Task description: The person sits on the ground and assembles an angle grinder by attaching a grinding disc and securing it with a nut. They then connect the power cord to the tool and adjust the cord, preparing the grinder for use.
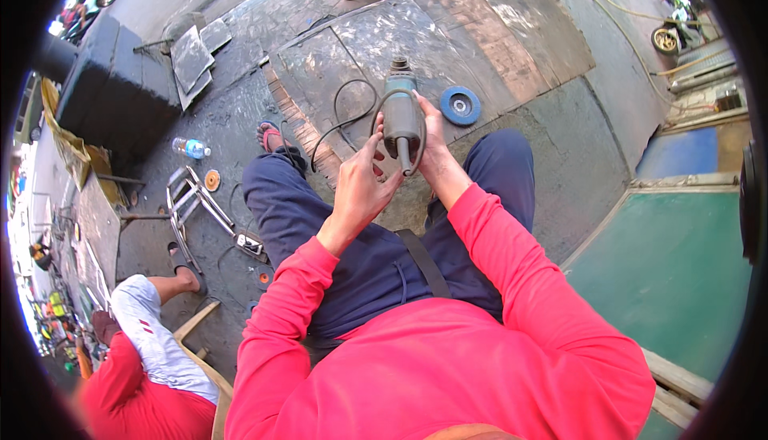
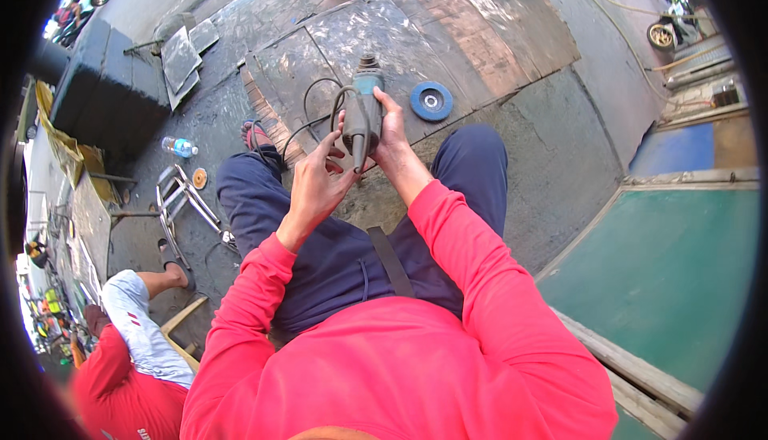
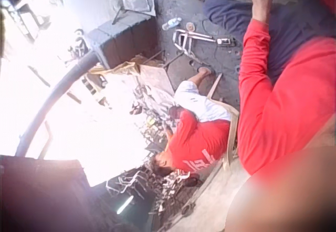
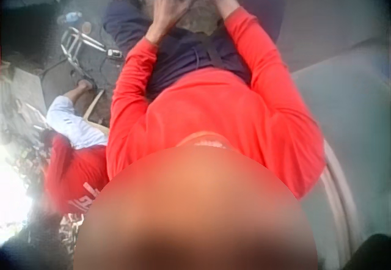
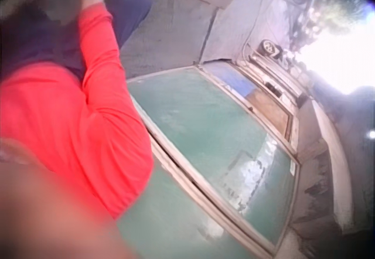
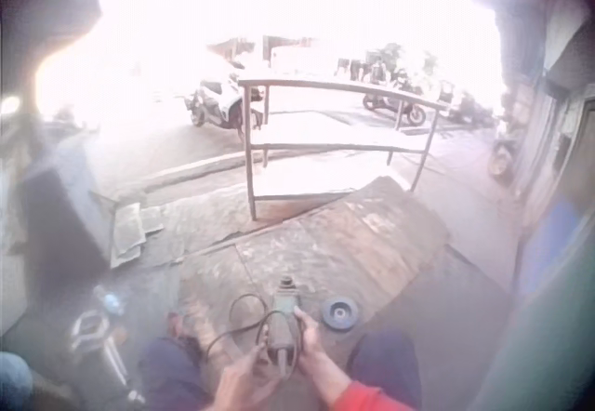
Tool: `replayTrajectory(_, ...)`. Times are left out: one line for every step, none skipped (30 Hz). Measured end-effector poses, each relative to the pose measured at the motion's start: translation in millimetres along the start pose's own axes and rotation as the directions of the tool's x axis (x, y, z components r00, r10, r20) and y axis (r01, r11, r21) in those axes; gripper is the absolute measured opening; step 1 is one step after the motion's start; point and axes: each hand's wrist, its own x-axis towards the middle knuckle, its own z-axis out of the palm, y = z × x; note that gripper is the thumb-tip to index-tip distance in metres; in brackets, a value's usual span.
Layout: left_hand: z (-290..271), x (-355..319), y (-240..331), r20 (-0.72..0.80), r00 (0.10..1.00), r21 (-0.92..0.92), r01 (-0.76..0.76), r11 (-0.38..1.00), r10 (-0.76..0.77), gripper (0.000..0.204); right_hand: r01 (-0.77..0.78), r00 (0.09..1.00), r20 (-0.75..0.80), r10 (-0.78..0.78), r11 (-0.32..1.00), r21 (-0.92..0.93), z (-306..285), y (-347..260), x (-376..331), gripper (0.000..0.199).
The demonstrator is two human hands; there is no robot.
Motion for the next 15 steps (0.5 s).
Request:
replayTrajectory(7,2,1,-0.014,1.0,0.017,-0.026,1.0,0.027,0.064,0.012,1.0,-0.013,-0.012,1.0,-0.009,-2,0,0,0.058)
replayTrajectory(13,4,2,-0.024,0.999,0.034,-0.046,0.998,0.046,0.07,0.022,0.999,-0.037,-0.022,1.0,0.014,-3,1,2,0.058)
replayTrajectory(18,4,2,-0.07,0.996,0.075,-0.058,0.996,0.063,0.067,0.023,1.0,-0.003,-0.023,1.0,0.014,-4,1,2,0.057)
replayTrajectory(23,5,3,-0.118,0.99,0.115,-0.069,0.991,0.082,0.065,0.024,1.0,0.006,-0.024,1.0,0.01,-5,1,2,0.057)
replayTrajectory(26,5,3,-0.138,0.989,0.16,-0.027,0.987,0.05,0.062,0.025,1.0,0.016,-0.025,1.0,0.004,-5,1,2,0.056)
replayTrajectory(28,5,3,-0.175,0.977,0.142,-0.098,0.985,0.122,0.062,0.043,0.999,0.012,-0.043,0.999,-0.004,-5,2,3,0.055)
replayTrajectory(30,4,3,-0.168,0.979,0.136,-0.094,0.986,0.116,0.062,0.04,0.999,-0.021,-0.04,0.999,-0.008,-5,0,3,0.055)
replayTrajectory(31,4,3,-0.162,0.981,0.131,-0.087,0.988,0.107,0.062,0.022,1.0,-0.001,-0.022,1.0,-0.003,-5,0,3,0.055)
replayTrajectory(32,3,3,-0.178,0.976,0.115,-0.108,0.987,0.127,0.062,-0.005,0.999,-0.032,0.005,1.0,0.0,-5,-1,3,0.056)
replayTrajectory(34,3,2,-0.165,0.98,0.121,-0.092,0.988,0.112,0.062,0.01,1.0,0.01,-0.01,1.0,-0.008,-6,-2,2,0.054)
replayTrajectory(36,3,2,-0.17,0.978,0.118,-0.104,0.988,0.123,0.063,0.016,1.0,-0.003,-0.016,1.0,-0.016,-6,-3,1,0.052)
replayTrajectory(38,4,1,-0.178,0.973,0.115,-0.126,0.985,0.146,0.064,0.028,0.997,-0.066,-0.03,0.999,-0.031,-6,-4,1,0.051)
replayTrajectory(39,5,-1,-0.178,0.969,0.136,-0.146,0.98,0.169,0.066,0.055,0.998,-0.025,-0.057,0.998,-0.043,-7,-5,0,0.051)
replayTrajectory(41,5,-3,-0.181,0.963,0.157,-0.173,0.972,0.2,0.067,0.087,0.995,-0.036,-0.089,0.994,-0.062,-6,-5,0,0.052)
replayTrajectory(42,5,-5,-0.179,0.959,0.179,-0.186,0.966,0.218,0.069,0.118,0.992,-0.045,-0.122,0.99,-0.082,-6,-5,-1,0.052)
